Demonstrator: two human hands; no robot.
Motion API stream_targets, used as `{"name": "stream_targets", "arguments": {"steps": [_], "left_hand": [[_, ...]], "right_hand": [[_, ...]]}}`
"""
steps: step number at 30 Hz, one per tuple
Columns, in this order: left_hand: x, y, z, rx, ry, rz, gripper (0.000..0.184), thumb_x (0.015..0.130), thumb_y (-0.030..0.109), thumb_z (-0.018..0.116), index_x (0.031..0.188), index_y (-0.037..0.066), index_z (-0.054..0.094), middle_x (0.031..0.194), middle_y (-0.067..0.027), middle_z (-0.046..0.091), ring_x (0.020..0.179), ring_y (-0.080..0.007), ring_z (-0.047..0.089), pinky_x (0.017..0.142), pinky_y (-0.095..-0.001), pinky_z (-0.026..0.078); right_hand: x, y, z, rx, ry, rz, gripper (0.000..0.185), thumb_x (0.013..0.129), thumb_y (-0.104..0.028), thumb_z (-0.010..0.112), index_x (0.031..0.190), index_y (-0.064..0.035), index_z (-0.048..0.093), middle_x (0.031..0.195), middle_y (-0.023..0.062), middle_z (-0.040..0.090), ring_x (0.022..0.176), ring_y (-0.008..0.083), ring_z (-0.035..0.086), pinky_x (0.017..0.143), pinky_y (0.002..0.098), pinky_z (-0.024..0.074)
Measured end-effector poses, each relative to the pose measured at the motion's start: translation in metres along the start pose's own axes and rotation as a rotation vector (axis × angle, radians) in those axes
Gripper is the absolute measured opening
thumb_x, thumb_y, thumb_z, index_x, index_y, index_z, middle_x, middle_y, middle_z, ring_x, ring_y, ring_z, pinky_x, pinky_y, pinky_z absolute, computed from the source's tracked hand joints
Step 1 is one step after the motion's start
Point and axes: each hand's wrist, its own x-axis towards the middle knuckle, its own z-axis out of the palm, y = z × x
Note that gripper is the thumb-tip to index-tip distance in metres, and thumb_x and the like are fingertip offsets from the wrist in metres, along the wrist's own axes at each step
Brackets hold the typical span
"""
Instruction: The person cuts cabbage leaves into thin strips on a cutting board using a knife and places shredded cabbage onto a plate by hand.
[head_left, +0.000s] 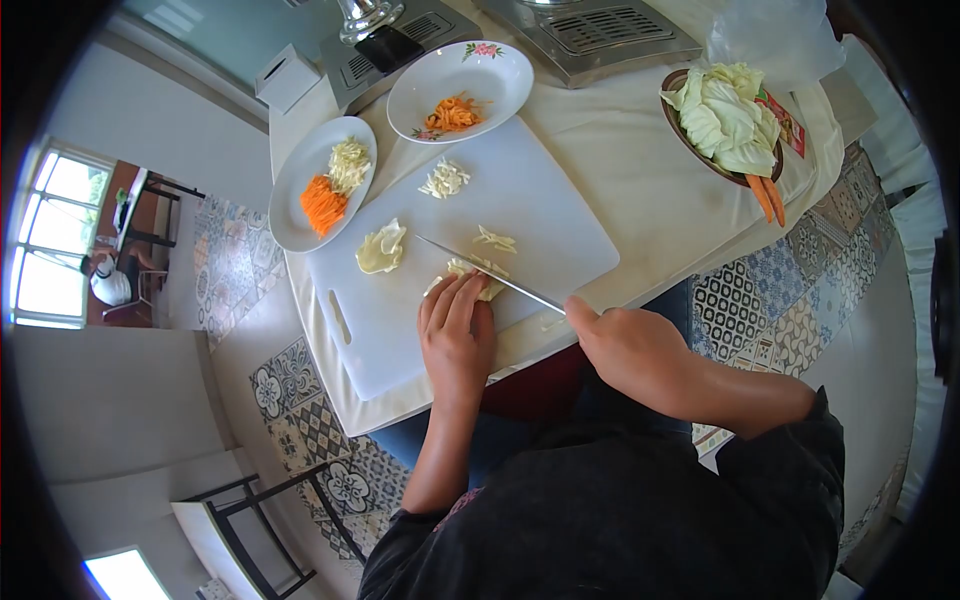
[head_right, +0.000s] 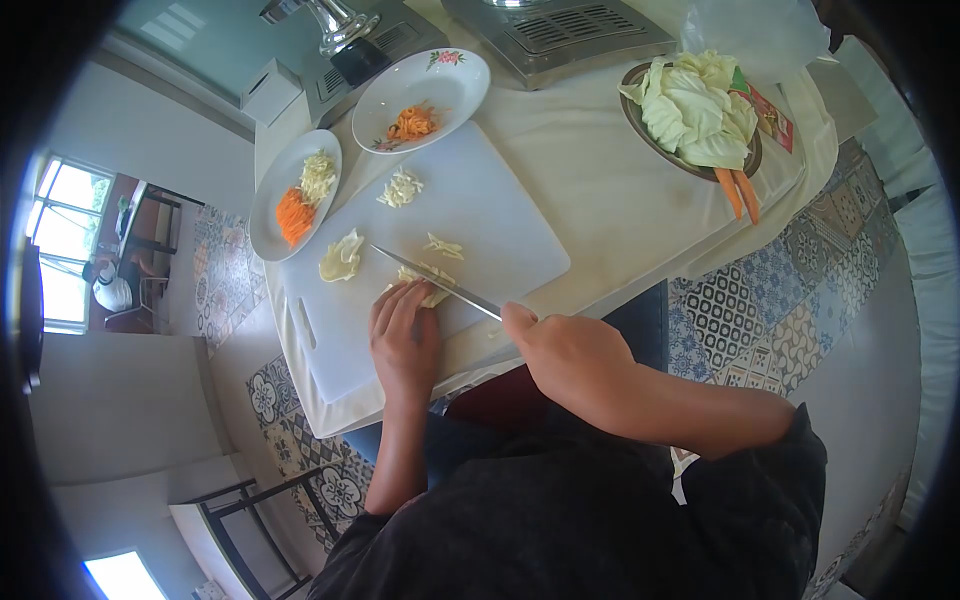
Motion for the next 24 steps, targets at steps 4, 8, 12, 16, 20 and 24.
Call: {"name": "stream_targets", "arguments": {"steps": [4,8,12,16,20,24], "left_hand": [[-0.002,-0.002,0.002,0.019,0.041,-0.029,0.030,0.080,-0.005,0.066,0.108,0.004,0.071,0.113,-0.0098,0.072,0.112,-0.0333,0.064,0.100,-0.0451,0.047],[-0.004,-0.003,0.003,0.027,0.060,-0.027,0.031,0.080,-0.005,0.065,0.109,0.004,0.071,0.113,-0.0100,0.072,0.112,-0.0333,0.063,0.100,-0.0451,0.047],[-0.004,-0.001,0.001,0.046,0.082,-0.033,0.032,0.080,-0.006,0.065,0.109,0.004,0.072,0.113,-0.0104,0.072,0.112,-0.0335,0.063,0.100,-0.0449,0.048],[-0.005,-0.004,0.001,0.049,0.104,-0.020,0.033,0.079,-0.006,0.065,0.109,0.005,0.072,0.112,-0.0109,0.072,0.112,-0.0338,0.064,0.100,-0.0446,0.048],[-0.006,-0.005,-0.002,0.025,0.081,0.025,0.034,0.076,-0.005,0.066,0.109,0.005,0.073,0.112,-0.0121,0.072,0.111,-0.0344,0.064,0.099,-0.0444,0.049],[-0.003,0.003,-0.008,0.007,0.060,0.034,0.034,0.074,-0.004,0.068,0.107,0.004,0.073,0.110,-0.0137,0.073,0.109,-0.0350,0.066,0.097,-0.0441,0.052]], "right_hand": [[-0.015,0.006,0.003,-0.078,0.042,-0.015,0.015,0.090,-0.006,0.055,0.102,-0.0005,0.047,0.058,0.0158,0.060,0.054,0.0345,0.066,0.045,0.0451,0.0503],[-0.030,0.012,-0.002,-0.097,0.083,-0.031,0.015,0.089,-0.005,0.056,0.102,-0.0009,0.048,0.056,0.0138,0.059,0.052,0.0335,0.064,0.044,0.0442,0.0495],[-0.039,0.007,-0.022,-0.067,0.000,0.006,0.012,0.091,-0.005,0.053,0.100,0.0004,0.046,0.060,0.0180,0.061,0.056,0.0366,0.066,0.046,0.0461,0.0498],[-0.042,0.009,-0.030,-0.025,-0.011,0.004,0.012,0.092,-0.005,0.053,0.099,0.0009,0.046,0.060,0.0185,0.061,0.057,0.0384,0.065,0.048,0.0471,0.0498],[-0.038,0.011,-0.027,-0.026,0.003,-0.017,0.014,0.091,-0.007,0.056,0.098,0.0008,0.047,0.059,0.0181,0.060,0.056,0.0384,0.065,0.048,0.0473,0.0499],[-0.035,0.012,-0.026,-0.060,0.067,0.005,0.015,0.091,-0.008,0.058,0.097,0.0003,0.047,0.058,0.0174,0.060,0.056,0.0378,0.064,0.048,0.0474,0.0499]]}}
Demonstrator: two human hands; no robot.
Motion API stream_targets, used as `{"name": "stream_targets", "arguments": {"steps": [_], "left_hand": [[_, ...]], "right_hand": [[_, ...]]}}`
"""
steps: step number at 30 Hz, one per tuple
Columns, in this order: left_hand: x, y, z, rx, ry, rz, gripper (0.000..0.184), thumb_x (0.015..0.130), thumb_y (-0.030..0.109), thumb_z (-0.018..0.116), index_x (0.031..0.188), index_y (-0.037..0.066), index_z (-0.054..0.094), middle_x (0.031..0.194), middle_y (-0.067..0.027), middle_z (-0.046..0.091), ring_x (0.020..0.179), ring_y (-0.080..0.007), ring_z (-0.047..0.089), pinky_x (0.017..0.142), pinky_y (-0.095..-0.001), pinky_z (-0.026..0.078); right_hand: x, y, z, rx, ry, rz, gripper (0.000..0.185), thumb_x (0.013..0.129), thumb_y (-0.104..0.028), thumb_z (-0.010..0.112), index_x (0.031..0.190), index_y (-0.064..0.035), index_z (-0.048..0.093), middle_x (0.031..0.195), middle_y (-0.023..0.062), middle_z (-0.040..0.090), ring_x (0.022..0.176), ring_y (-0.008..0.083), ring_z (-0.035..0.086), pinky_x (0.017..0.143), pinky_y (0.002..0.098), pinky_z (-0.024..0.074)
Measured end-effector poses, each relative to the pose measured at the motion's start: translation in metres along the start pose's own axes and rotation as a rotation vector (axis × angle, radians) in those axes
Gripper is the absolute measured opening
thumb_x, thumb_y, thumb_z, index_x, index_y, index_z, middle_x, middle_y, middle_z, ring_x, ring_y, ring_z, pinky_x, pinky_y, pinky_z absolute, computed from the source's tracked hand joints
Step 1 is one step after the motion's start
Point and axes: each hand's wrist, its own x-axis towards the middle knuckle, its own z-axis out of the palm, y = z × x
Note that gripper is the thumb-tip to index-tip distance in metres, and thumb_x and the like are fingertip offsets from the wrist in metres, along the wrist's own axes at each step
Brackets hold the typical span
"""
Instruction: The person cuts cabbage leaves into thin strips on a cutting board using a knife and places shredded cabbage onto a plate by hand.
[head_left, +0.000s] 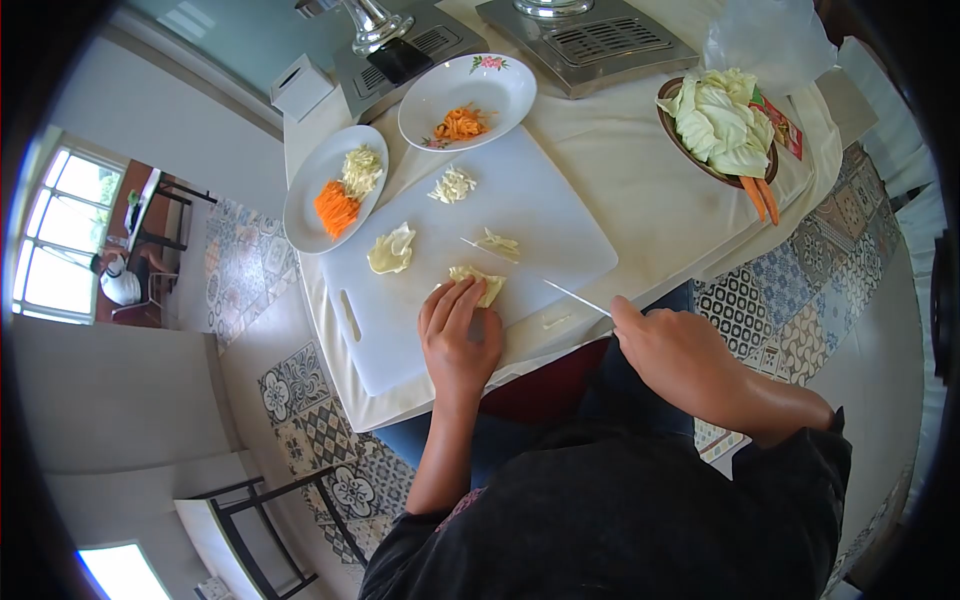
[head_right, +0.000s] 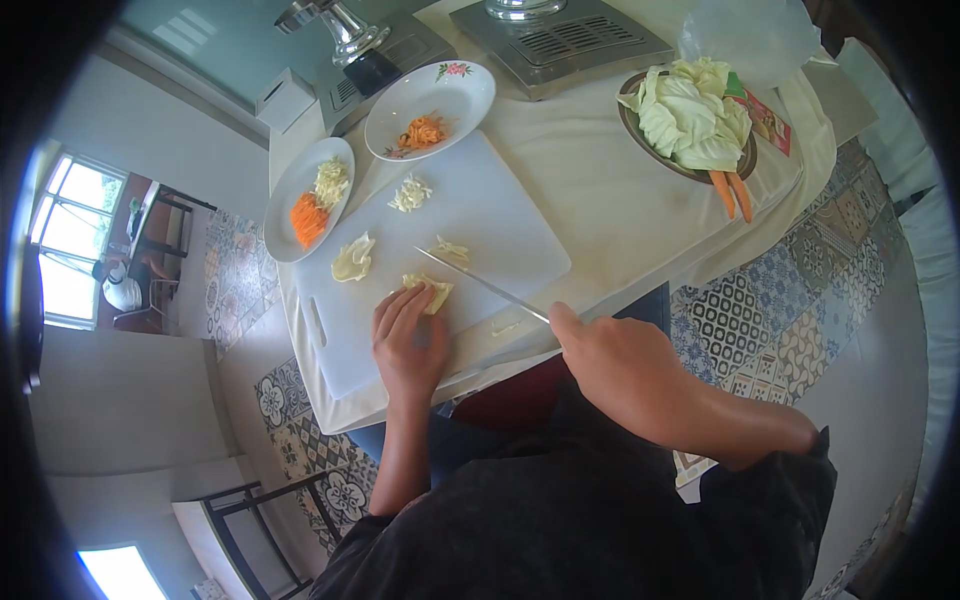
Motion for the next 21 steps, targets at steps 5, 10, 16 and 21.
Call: {"name": "stream_targets", "arguments": {"steps": [5,10,16,21], "left_hand": [[-0.002,-0.003,-0.001,-0.036,-0.018,-0.041,0.032,0.075,-0.004,0.068,0.105,0.004,0.072,0.110,-0.0131,0.073,0.110,-0.0349,0.066,0.097,-0.0440,0.051],[-0.003,-0.010,0.001,-0.070,-0.063,-0.026,0.029,0.077,-0.002,0.069,0.106,0.003,0.072,0.113,-0.0134,0.072,0.114,-0.0354,0.064,0.099,-0.0444,0.050],[0.000,0.000,-0.002,-0.084,-0.061,0.033,0.029,0.077,-0.001,0.073,0.106,0.003,0.072,0.115,-0.0140,0.072,0.114,-0.0358,0.064,0.099,-0.0451,0.050],[-0.005,0.000,-0.001,-0.038,-0.069,0.021,0.030,0.077,0.001,0.075,0.107,0.003,0.072,0.116,-0.0139,0.071,0.115,-0.0360,0.063,0.099,-0.0458,0.050]], "right_hand": [[0.000,0.004,-0.002,0.008,0.066,-0.012,0.013,0.093,-0.009,0.057,0.095,-0.0008,0.046,0.057,0.0166,0.059,0.055,0.0372,0.064,0.047,0.0469,0.0494],[0.003,0.005,0.000,0.004,0.120,-0.047,0.014,0.094,-0.010,0.057,0.094,-0.0015,0.046,0.055,0.0160,0.057,0.052,0.0372,0.063,0.045,0.0464,0.0489],[0.006,-0.002,0.002,0.001,0.100,-0.082,0.015,0.094,-0.012,0.058,0.092,-0.0028,0.047,0.055,0.0145,0.057,0.051,0.0348,0.063,0.043,0.0441,0.0487],[0.009,-0.002,0.007,-0.009,0.083,-0.126,0.014,0.094,-0.012,0.058,0.093,-0.0035,0.047,0.054,0.0130,0.057,0.050,0.0329,0.064,0.042,0.0428,0.0485]]}}
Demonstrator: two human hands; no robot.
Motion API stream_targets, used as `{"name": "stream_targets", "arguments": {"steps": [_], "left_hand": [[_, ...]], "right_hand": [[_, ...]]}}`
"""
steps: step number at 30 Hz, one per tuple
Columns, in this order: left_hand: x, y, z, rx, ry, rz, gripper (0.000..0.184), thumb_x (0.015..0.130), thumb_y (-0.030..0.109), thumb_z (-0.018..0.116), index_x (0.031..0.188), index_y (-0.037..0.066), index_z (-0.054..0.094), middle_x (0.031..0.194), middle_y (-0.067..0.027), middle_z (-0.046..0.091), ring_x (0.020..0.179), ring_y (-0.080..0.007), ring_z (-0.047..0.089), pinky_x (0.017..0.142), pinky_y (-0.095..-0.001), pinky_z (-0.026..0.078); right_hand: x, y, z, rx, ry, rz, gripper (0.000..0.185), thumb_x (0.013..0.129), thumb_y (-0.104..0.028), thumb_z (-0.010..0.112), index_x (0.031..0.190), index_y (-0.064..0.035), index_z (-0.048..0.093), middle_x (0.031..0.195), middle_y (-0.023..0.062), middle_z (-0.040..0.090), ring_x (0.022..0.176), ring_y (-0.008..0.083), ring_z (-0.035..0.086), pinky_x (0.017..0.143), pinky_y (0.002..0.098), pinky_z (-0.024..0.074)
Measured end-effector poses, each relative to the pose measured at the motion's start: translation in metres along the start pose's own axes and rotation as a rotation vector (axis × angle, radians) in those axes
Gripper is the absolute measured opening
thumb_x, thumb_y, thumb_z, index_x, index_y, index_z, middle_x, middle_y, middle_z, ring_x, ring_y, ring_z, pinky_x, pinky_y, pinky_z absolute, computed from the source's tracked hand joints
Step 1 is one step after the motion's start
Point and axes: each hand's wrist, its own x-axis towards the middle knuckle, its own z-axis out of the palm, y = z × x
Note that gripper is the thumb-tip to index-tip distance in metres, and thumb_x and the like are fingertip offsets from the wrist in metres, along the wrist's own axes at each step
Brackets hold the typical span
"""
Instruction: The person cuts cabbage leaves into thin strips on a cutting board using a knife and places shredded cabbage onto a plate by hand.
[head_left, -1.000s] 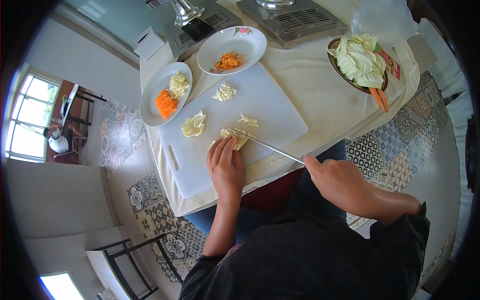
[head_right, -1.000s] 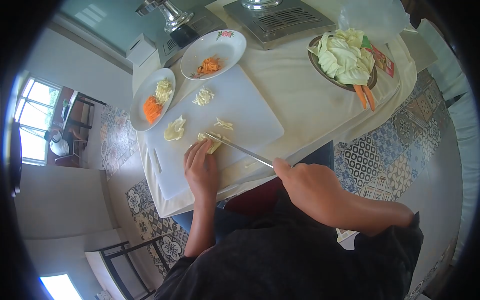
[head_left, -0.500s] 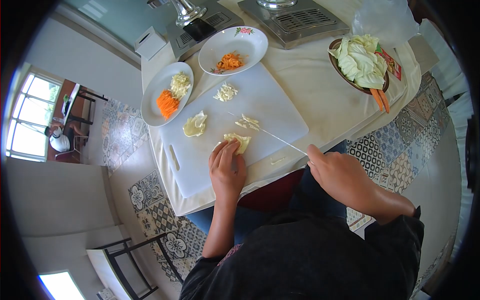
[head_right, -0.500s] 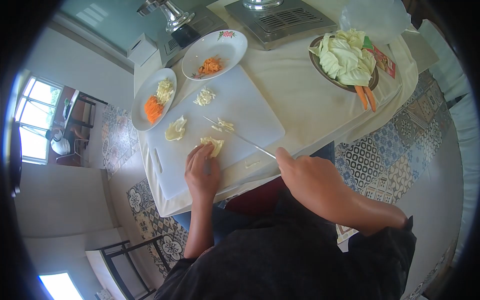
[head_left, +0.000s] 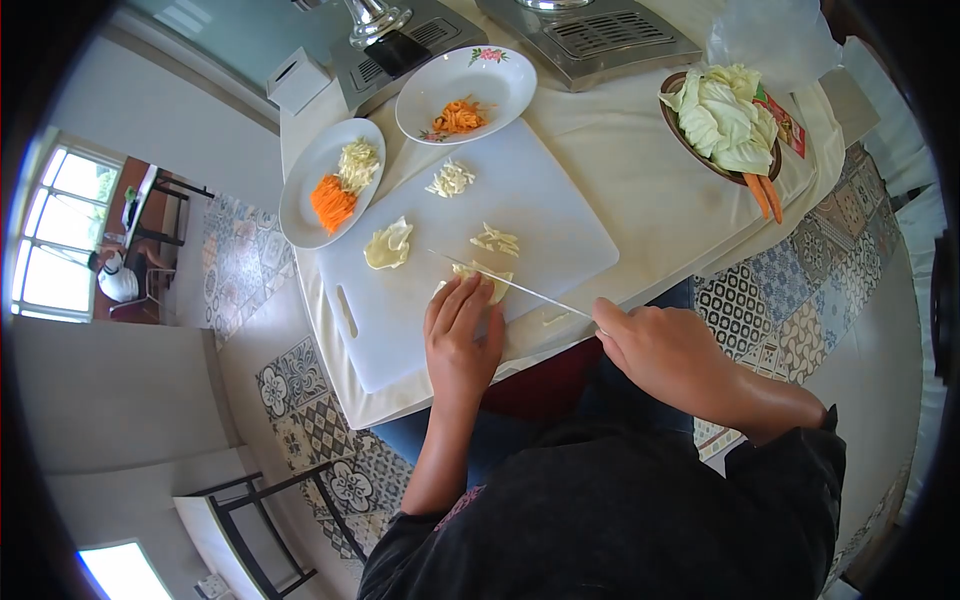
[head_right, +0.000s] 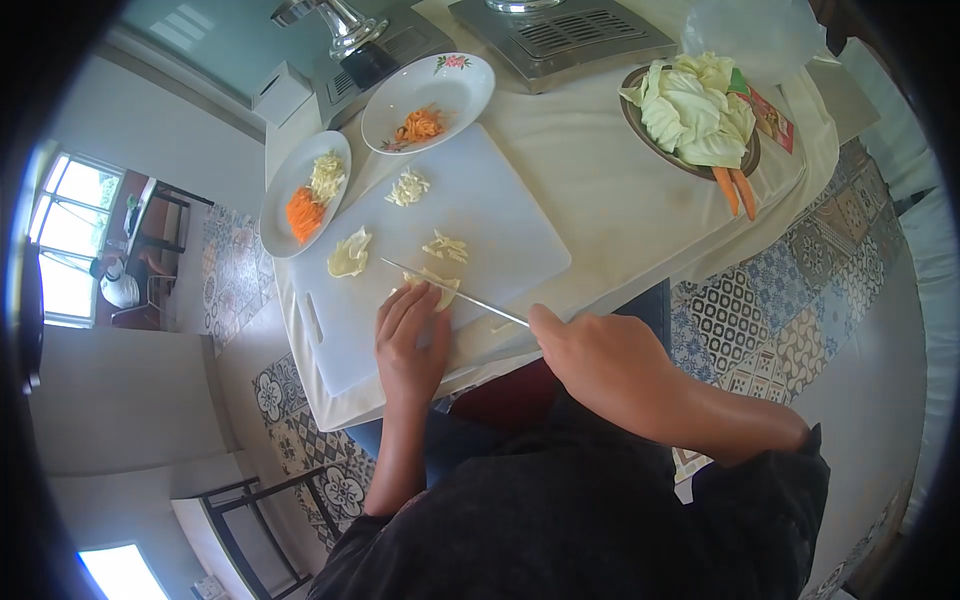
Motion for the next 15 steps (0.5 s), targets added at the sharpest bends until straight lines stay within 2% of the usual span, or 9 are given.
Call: {"name": "stream_targets", "arguments": {"steps": [2,5,15], "left_hand": [[0.0002,0.0012,-0.0011,0.003,-0.011,-0.010,0.031,0.077,0.001,0.075,0.107,0.003,0.072,0.117,-0.0139,0.071,0.115,-0.0360,0.063,0.100,-0.0458,0.050],[0.0031,0.0025,-0.0022,-0.007,-0.029,-0.031,0.031,0.077,0.001,0.074,0.108,0.003,0.071,0.118,-0.0140,0.070,0.115,-0.0360,0.063,0.100,-0.0457,0.050],[0.0022,0.0021,0.0018,0.011,-0.013,-0.043,0.030,0.076,0.001,0.073,0.106,0.003,0.072,0.117,-0.0129,0.071,0.114,-0.0349,0.063,0.099,-0.0457,0.049]], "right_hand": [[0.0007,0.0005,0.0030,-0.007,-0.005,-0.004,0.013,0.093,-0.011,0.058,0.093,-0.0035,0.047,0.054,0.0125,0.057,0.050,0.0327,0.064,0.042,0.0428,0.0484],[0.0002,0.0011,0.0060,0.000,-0.083,0.061,0.019,0.096,-0.020,0.060,0.102,-0.0062,0.047,0.058,0.0140,0.060,0.054,0.0350,0.064,0.046,0.0464,0.0498],[0.0010,0.0018,0.0101,0.034,-0.109,0.071,0.017,0.094,-0.015,0.058,0.101,-0.0037,0.047,0.057,0.0153,0.060,0.054,0.0362,0.064,0.046,0.0474,0.0486]]}}
